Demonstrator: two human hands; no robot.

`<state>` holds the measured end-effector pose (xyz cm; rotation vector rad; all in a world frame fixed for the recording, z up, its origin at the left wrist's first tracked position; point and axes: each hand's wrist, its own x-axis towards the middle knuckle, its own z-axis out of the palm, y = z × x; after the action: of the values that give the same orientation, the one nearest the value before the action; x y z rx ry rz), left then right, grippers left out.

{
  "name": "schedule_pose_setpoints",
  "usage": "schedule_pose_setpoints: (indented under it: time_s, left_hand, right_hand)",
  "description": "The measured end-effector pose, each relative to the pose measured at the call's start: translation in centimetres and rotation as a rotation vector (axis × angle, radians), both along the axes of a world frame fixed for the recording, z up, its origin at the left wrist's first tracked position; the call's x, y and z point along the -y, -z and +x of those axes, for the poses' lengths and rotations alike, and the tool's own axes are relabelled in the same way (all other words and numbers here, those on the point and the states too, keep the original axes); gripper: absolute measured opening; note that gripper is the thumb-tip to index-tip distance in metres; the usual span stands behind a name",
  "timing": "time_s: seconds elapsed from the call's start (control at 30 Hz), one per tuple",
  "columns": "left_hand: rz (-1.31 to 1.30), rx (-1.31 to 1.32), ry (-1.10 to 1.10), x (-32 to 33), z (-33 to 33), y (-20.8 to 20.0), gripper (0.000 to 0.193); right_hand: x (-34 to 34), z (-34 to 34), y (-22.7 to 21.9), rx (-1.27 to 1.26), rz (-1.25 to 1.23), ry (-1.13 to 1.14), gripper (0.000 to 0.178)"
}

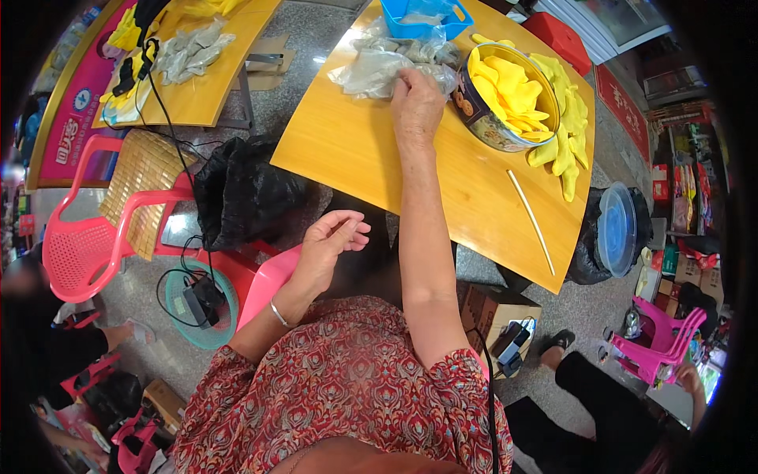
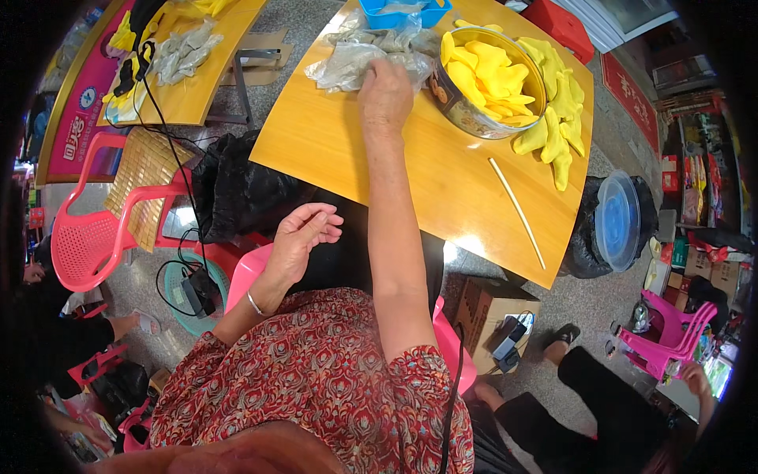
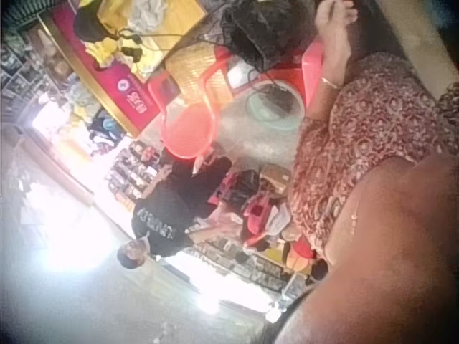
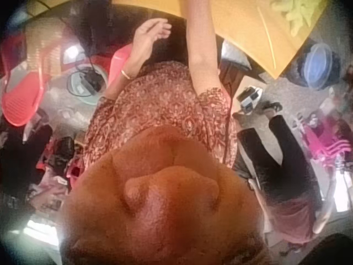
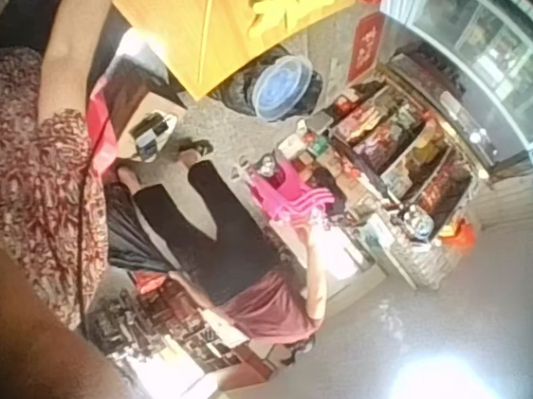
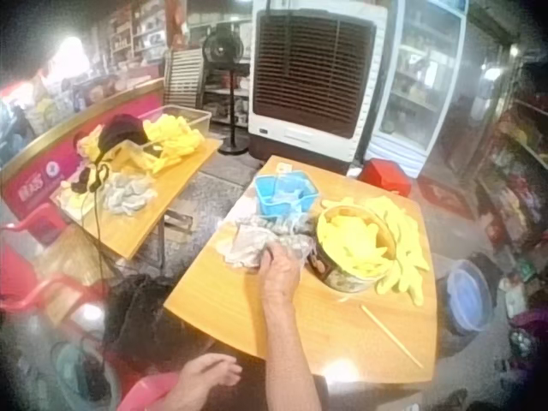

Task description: Insert small internal components into yellow outer shoe parts.

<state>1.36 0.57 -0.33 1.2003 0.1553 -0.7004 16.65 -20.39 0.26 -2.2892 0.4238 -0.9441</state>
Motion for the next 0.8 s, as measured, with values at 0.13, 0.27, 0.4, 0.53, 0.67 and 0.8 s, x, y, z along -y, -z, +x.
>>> schedule_pose_setpoints:
  time_s: [0.13,0.27,0.4,0.53,0.67,0.8]
  left_hand:
    - [-0.038,0.038,0.016,0.2,0.2,-0.2,0.021]
    - [-0.040,0.046,0.019,0.4,0.2,-0.7,0.021]
    - [-0.062,0.069,0.013,0.3,-0.2,-1.1,0.022]
    - [-0.032,0.066,-0.014,-0.4,-0.2,-1.0,0.021]
    - [-0.049,0.106,-0.040,-0.4,0.1,-1.2,0.022]
    - [-0.075,0.225,-0.103,0.1,2.0,-2.8,0.029]
  right_hand:
    - [0.3,-0.7,-0.3,-0.046,0.042,-0.082,0.026]
    - [-0.5,0.2,-1.1,0.102,-0.027,-0.042,0.028]
    - [-0.8,1.7,-0.8,0.078,-0.153,0.046,0.031]
    - [-0.8,1.5,-0.8,0.036,-0.055,-0.059,0.023]
    - [-0.5,-0.7,-1.6,0.215,0.136,-0.236,0.012]
    - [-0.3,-5.8,-3.9,0.204,0.975,-0.663,0.019]
